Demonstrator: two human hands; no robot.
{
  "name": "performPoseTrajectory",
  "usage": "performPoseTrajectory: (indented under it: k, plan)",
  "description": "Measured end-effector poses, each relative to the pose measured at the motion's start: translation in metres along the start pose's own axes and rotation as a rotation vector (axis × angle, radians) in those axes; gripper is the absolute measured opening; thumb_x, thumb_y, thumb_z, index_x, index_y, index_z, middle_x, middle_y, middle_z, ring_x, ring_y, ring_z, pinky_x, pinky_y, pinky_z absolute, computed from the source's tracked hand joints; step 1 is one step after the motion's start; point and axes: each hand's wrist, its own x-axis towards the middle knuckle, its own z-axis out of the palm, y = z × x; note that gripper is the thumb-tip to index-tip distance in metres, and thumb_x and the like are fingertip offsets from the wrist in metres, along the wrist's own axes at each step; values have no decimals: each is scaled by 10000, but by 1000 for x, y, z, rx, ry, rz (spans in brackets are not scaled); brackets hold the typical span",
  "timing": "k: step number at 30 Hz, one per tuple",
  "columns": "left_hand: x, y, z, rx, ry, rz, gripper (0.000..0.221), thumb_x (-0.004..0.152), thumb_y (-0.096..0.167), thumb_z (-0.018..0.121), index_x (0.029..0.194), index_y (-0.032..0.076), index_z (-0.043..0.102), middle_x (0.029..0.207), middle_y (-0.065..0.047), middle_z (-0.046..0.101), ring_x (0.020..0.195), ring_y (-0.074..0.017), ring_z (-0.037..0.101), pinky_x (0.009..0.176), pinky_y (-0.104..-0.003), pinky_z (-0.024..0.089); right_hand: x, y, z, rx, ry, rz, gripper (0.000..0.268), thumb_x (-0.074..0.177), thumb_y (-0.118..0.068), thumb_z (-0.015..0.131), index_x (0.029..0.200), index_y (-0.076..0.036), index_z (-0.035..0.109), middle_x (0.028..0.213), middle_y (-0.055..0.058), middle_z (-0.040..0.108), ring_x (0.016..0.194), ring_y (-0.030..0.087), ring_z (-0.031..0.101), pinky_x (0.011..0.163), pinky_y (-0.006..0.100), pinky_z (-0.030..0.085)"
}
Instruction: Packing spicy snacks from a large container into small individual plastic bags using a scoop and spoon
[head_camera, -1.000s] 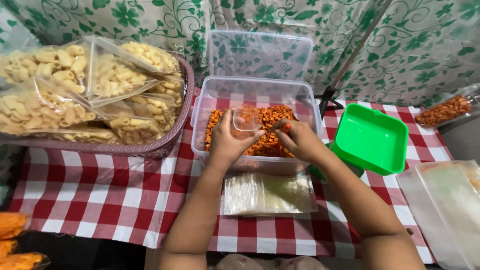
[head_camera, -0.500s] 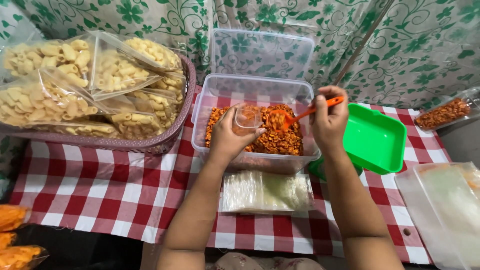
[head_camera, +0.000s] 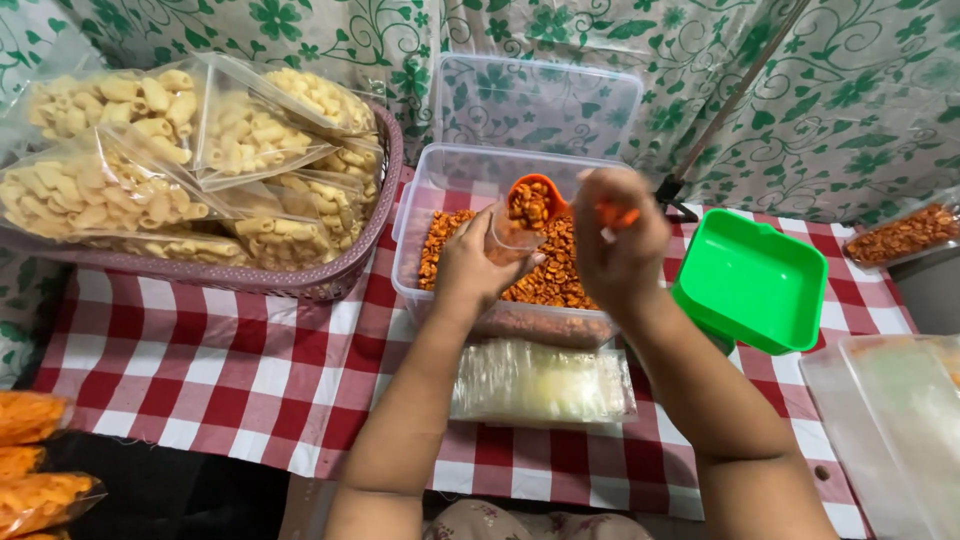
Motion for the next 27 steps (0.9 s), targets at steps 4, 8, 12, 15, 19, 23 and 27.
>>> performPoseTrajectory:
  k: [4, 8, 12, 15, 19, 23, 27]
  plan:
    - [7, -21, 16, 91, -13, -73, 845, 662, 477, 872, 1390, 135, 610, 1227, -185, 694, 1185, -398, 664, 986, -527, 550, -74, 18, 19, -42, -136, -159, 259, 874, -157, 744, 1100, -29, 746, 975, 166, 685, 661, 295, 626, 599, 373, 535]
    - [10, -29, 22, 192, 73, -49, 729, 758, 353, 812, 1406, 111, 581, 1217, -199, 691, 1150, -414, 673, 955, -523, 570, -55, -35, 14, -41, -177, -323, 246, 904, -17, 726, 1112, -124, 803, 1008, 183, 677, 647, 275, 617, 579, 393, 526]
    - [-2, 8, 1, 140, 70, -36, 836, 667, 435, 864, 1380, 94, 589, 1197, -202, 688, 1142, -416, 675, 944, -546, 568, -76, 2, 4, 15, -113, -288, 208, 783, -144, 896, 983, -124, 843, 1072, 188, 718, 748, 318, 650, 687, 395, 557]
    - [-2, 6, -2, 105, 89, -17, 888, 691, 507, 860, 1401, 54, 577, 1231, -233, 670, 1154, -443, 665, 924, -565, 565, -66, 25, -11, -114, -81, -149, 170, 954, -38, 671, 1076, -35, 790, 1068, 223, 668, 841, 391, 662, 740, 447, 562]
    - [-8, 14, -5, 123, 141, 38, 901, 750, 524, 822, 1437, 13, 538, 1200, -272, 658, 1114, -485, 664, 889, -594, 571, -68, 34, -16, -225, -400, 302, 235, 944, 1, 668, 1130, -93, 777, 1046, 190, 675, 943, 442, 687, 810, 501, 551]
    - [-7, 13, -4, 152, 168, 103, 902, 752, 503, 835, 1429, -11, 537, 1172, -288, 652, 1089, -506, 664, 858, -605, 572, -88, 53, -5, -228, -808, 594, 179, 928, -143, 698, 1082, -107, 783, 1111, 166, 717, 1010, 451, 693, 857, 547, 555]
    - [-9, 11, -4, 145, 161, 113, 907, 749, 492, 848, 1431, -17, 532, 1167, -282, 652, 1093, -498, 665, 860, -600, 573, -78, 44, -7, -189, -873, 563, 173, 948, -172, 695, 1053, -78, 796, 947, 178, 723, 896, 456, 704, 791, 553, 556]
